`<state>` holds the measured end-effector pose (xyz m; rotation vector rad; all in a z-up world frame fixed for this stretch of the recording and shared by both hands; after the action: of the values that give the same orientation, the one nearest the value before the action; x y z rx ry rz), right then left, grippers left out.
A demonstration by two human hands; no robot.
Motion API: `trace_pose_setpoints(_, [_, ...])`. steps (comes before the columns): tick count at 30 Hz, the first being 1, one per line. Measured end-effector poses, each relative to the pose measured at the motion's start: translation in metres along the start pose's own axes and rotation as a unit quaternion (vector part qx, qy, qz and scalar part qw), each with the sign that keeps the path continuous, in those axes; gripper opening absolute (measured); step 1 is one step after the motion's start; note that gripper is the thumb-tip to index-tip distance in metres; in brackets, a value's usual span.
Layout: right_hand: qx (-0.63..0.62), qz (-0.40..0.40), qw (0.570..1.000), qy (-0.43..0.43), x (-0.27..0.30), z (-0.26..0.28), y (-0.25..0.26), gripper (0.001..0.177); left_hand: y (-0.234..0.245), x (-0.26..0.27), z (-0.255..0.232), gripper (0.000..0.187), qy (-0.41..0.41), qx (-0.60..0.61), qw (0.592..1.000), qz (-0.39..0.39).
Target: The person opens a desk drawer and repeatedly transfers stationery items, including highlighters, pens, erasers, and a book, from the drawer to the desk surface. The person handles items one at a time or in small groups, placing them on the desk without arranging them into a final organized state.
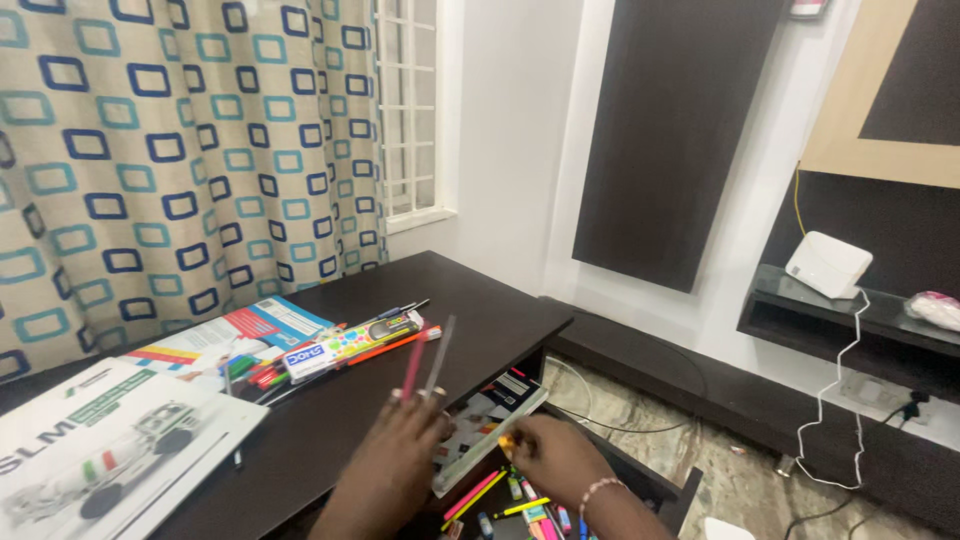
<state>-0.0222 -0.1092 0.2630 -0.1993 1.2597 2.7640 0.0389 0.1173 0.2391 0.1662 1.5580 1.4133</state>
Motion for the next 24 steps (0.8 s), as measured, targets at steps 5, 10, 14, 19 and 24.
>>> trace_pose_setpoints(5, [0.001, -0.041, 0.998, 0.04, -0.016, 0.056, 0.003, 0.029, 0.017, 0.017, 0.033, 0.047, 0.09, 0.004, 0.996, 0.023])
trace_pose_setpoints(10, [-0.036, -0.106, 0.987, 0.112, -0.047, 0.086, -0.011, 0.027, 0.024, 0.018, 0.053, 0.062, 0.181, 0.084, 0.972, 0.127])
trace_pose_setpoints(14, [-0.059, -0.079, 0.988, 0.116, -0.078, 0.084, -0.041, 0.036, 0.024, 0.018, 0.062, 0.067, 0.161, 0.098, 0.974, 0.126])
trace_pose_setpoints(19, [0.097, -0.045, 0.981, 0.161, -0.099, 0.065, -0.072, 0.046, 0.023, 0.009, 0.062, 0.077, 0.186, 0.06, 0.962, 0.19])
trace_pose_setpoints(24, [0.157, -0.029, 0.981, 0.114, -0.112, 0.058, -0.089, 0.055, 0.029, -0.002, 0.066, 0.087, 0.182, 0.079, 0.959, 0.203])
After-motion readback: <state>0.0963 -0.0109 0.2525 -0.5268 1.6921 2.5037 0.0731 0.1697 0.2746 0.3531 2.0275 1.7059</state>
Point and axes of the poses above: each hand's wrist, its own x-axis away from the middle knuckle, its own y-axis out of the back of the hand, z = x × y, the point moved 2 cm from there along -x, towards the middle knuckle, and after that the axes turned 6 degrees about -x, right-handed, at the moved point
